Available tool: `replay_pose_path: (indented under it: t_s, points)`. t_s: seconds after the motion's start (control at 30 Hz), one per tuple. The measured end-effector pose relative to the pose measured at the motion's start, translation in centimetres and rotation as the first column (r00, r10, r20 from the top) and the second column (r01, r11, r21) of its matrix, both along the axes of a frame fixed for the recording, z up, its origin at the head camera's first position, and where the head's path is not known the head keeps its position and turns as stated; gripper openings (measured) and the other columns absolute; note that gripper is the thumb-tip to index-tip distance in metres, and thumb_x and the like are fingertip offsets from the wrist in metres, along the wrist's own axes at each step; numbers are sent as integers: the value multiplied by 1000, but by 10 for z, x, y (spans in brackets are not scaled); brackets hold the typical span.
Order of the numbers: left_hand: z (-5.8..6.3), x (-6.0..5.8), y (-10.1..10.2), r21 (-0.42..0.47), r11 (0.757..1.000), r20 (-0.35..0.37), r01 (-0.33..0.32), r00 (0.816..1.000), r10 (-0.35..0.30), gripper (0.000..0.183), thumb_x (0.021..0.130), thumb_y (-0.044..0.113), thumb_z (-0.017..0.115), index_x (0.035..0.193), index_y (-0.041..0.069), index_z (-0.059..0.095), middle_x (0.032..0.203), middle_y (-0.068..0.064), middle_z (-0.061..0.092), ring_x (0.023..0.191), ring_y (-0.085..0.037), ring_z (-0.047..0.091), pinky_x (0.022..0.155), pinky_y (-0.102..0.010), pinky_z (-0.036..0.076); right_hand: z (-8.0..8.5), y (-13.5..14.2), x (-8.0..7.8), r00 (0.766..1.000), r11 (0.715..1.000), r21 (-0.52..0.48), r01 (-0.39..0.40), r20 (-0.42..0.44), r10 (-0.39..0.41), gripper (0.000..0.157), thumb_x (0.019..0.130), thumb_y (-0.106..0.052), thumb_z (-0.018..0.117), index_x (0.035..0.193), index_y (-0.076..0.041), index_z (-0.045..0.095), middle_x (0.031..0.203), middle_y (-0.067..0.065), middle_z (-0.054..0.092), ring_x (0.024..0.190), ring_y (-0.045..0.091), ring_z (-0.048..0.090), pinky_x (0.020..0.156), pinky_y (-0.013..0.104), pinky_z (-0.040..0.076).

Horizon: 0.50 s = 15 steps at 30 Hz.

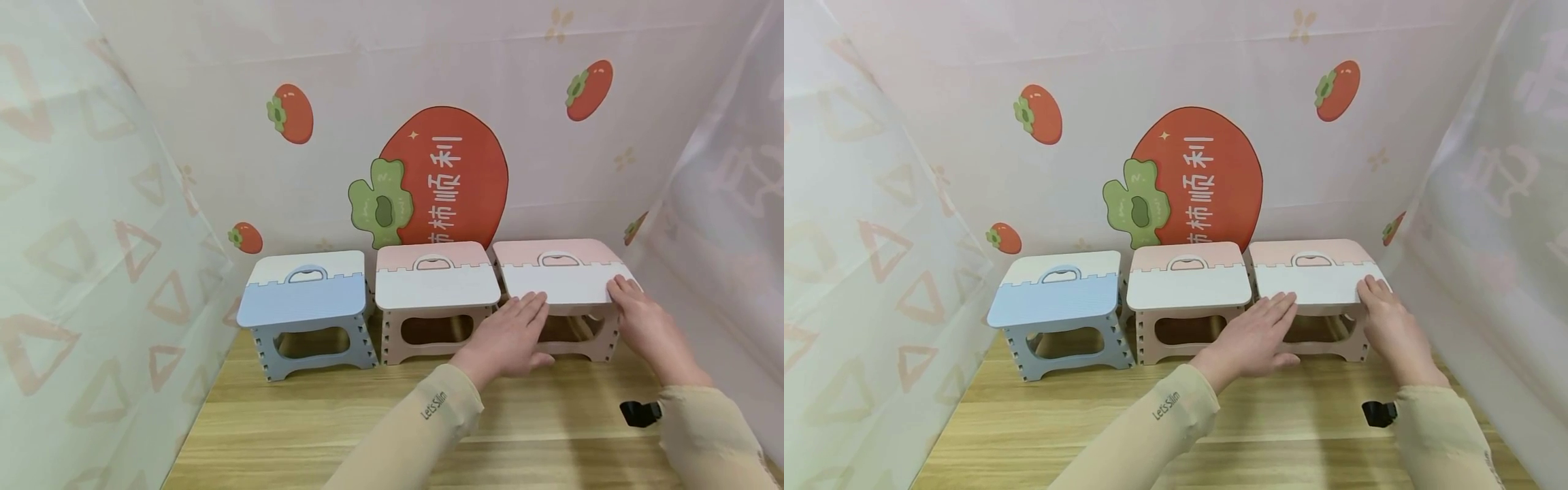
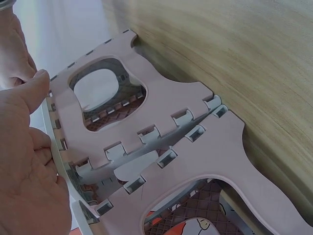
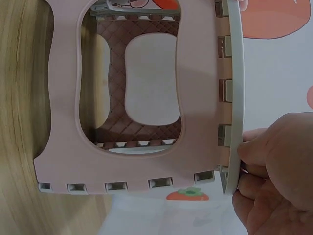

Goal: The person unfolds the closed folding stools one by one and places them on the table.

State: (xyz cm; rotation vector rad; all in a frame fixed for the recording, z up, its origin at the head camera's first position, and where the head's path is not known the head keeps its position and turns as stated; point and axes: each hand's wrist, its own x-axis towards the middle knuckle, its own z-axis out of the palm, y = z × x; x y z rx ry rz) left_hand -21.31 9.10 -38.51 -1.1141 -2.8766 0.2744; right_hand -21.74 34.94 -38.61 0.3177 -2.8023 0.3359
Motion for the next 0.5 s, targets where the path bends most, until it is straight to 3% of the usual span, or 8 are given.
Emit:
replay_pose_path:
  t_s: [0.5]
  points:
    - [0,-3,0,-14,999,-9,-28,1000,28,91,99,73,31,166,18,4,172,4,-8,158,-11,-8,127,-26,-2,-2,-2,-9,999,999,-10,-30,-21,30,40,102,5,33,140,13,42,145,42,40,135,59,39,110,70,33]
